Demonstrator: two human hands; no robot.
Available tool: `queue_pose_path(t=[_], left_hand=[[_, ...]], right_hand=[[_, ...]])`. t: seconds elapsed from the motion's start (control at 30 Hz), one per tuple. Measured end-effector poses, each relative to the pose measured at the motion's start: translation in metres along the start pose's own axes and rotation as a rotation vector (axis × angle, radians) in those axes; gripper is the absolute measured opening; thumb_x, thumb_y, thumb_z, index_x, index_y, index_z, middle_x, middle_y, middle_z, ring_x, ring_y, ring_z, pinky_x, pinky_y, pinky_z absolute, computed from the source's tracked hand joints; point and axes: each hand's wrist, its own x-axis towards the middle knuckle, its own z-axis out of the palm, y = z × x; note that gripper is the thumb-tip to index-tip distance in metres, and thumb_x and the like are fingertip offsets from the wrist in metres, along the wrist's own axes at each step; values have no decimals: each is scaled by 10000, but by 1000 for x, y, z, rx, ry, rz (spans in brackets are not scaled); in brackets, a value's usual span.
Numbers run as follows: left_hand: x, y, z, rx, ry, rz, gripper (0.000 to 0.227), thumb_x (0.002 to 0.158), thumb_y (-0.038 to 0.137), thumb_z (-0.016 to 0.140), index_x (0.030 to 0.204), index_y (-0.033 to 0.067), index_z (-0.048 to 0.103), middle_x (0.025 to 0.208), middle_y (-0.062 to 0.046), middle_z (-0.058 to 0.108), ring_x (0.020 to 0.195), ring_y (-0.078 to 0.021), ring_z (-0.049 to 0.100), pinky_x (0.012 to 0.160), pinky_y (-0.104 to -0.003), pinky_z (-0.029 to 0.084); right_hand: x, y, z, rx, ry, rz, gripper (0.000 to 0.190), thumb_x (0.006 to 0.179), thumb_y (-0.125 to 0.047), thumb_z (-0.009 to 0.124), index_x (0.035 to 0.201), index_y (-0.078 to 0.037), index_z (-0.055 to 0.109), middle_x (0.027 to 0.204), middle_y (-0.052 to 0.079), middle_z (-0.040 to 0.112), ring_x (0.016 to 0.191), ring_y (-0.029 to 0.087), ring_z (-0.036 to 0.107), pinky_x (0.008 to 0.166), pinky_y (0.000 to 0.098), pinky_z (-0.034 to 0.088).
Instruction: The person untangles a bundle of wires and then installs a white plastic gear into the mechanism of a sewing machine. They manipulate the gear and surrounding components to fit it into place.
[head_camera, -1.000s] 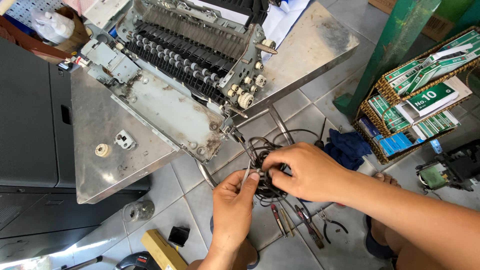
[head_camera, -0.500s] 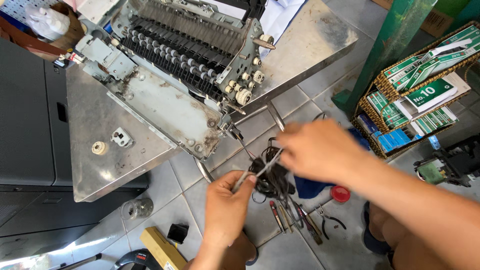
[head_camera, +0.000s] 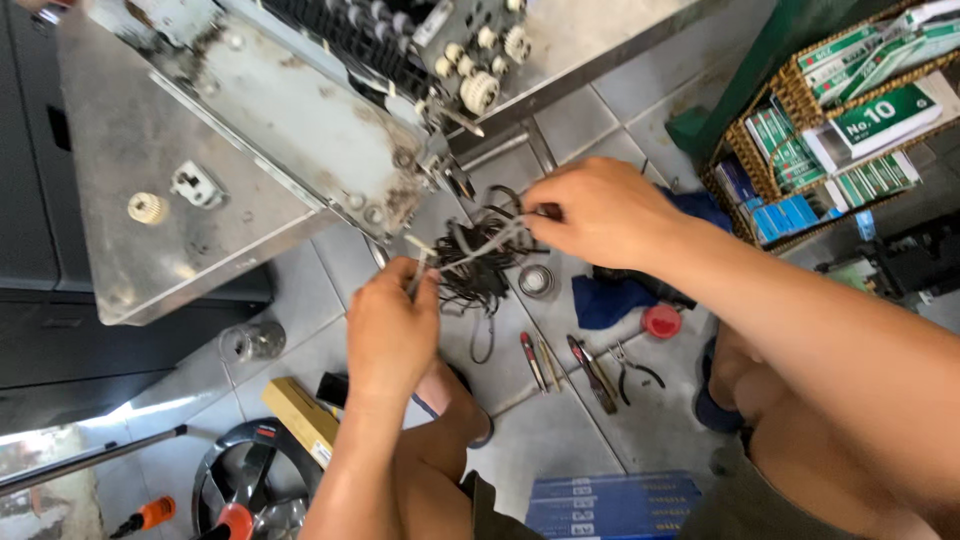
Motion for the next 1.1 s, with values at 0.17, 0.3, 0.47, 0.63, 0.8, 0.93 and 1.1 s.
queue_pose_path(t=[0.17, 0.3, 0.47, 0.63, 0.8, 0.93, 1.1], left_hand=[[12, -24, 7, 164, 44, -27, 250, 900, 261, 660, 1009, 50, 737, 921, -232, 727, 915, -457, 670, 804, -532, 518], [30, -62, 21, 231, -12, -124, 232, 914, 241, 630, 945, 37, 736, 957, -229, 732, 955, -435, 685, 860, -526, 529], [52, -90, 38, 218, 58, -126, 230, 933, 225, 622, 1024, 38, 719, 980, -244, 721, 957, -448, 679, 842, -542, 526], [45, -68, 24, 239, 53, 76, 289, 824, 150, 665, 1088, 38, 707, 1029, -252, 703, 918, -453, 684, 786, -534, 542], [-41, 0, 5, 569, -483, 408, 133, 869, 66, 614, 963, 73, 708, 886, -168, 713, 860, -374, 714, 724, -490, 573], [-78, 26, -24, 527, -472, 505, 126, 886, 86, 634, 978, 78, 719, 890, -159, 708, 847, -370, 703, 715, -484, 558], [-82, 54, -58, 537, -304, 639, 120, 906, 112, 659, 996, 83, 733, 894, -148, 702, 830, -365, 690, 705, -477, 540]], right_hand=[[6, -4, 8, -86, 26, 63, 287, 899, -342, 699, 1078, -126, 762, 836, 126, 769, 903, 399, 696, 773, 517, 544], [2, 5, -1, -51, 36, 231, 389, 848, -327, 729, 1149, -81, 756, 961, 206, 743, 942, 430, 689, 878, 499, 540], [-1, 20, -15, 16, 34, 222, 484, 788, -245, 703, 1222, -32, 716, 943, 243, 735, 924, 418, 702, 879, 464, 550], [-8, 18, -30, 69, -46, 236, 546, 759, -152, 666, 1300, -87, 677, 892, 180, 741, 781, 368, 706, 756, 457, 557], [-20, 10, -41, -22, 22, 59, 524, 804, -37, 618, 1322, -93, 676, 887, 169, 738, 747, 336, 695, 730, 425, 553], [-30, 4, -41, -64, 136, -35, 508, 846, 22, 608, 1343, -67, 660, 1024, 167, 749, 767, 331, 711, 735, 411, 562], [-39, 2, -53, -95, 292, -255, 500, 943, 37, 607, 1433, -57, 615, 1117, 181, 738, 949, 342, 726, 832, 410, 577]])
